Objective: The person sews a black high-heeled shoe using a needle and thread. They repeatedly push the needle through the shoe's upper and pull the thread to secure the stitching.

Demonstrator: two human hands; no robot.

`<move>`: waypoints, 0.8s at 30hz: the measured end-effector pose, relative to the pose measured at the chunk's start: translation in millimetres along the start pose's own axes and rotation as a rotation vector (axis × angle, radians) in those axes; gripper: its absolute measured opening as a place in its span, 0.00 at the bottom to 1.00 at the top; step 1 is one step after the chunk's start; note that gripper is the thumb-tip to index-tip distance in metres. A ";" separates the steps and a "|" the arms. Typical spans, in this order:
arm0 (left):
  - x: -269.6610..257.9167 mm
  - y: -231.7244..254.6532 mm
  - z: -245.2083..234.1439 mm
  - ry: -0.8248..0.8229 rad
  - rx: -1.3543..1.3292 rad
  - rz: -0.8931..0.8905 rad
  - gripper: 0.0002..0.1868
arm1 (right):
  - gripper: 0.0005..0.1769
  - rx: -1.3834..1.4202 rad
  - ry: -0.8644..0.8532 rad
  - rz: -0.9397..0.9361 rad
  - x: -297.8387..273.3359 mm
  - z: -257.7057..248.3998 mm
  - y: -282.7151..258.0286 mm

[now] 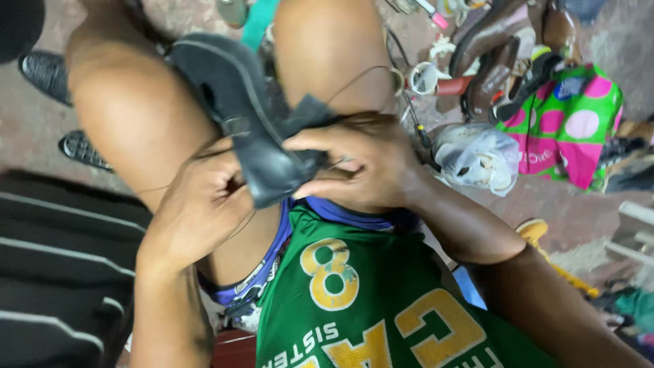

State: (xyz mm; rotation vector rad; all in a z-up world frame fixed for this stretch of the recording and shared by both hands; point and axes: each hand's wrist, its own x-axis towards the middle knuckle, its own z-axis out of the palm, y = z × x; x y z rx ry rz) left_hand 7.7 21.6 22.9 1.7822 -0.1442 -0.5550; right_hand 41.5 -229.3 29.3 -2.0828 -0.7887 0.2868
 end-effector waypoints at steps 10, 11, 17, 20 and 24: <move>-1.5 -8.3 7.2 0.043 0.011 0.070 0.09 | 0.49 -0.348 -0.518 0.474 -10.8 -62.3 -8.4; -2.3 -9.3 8.4 0.056 -0.015 0.069 0.09 | 0.47 -0.344 -0.544 0.489 -11.9 -60.8 -9.8; -3.3 -12.4 13.4 0.097 -0.126 0.029 0.10 | 0.47 -0.179 -0.066 -0.106 -7.8 -24.5 0.4; -6.8 -14.1 13.0 0.116 -0.076 0.067 0.11 | 0.45 -0.291 -0.061 -0.051 -7.8 -26.4 6.5; -2.5 -15.4 11.8 0.120 -0.069 0.135 0.12 | 0.34 -0.428 -0.032 0.037 -24.8 -32.2 24.6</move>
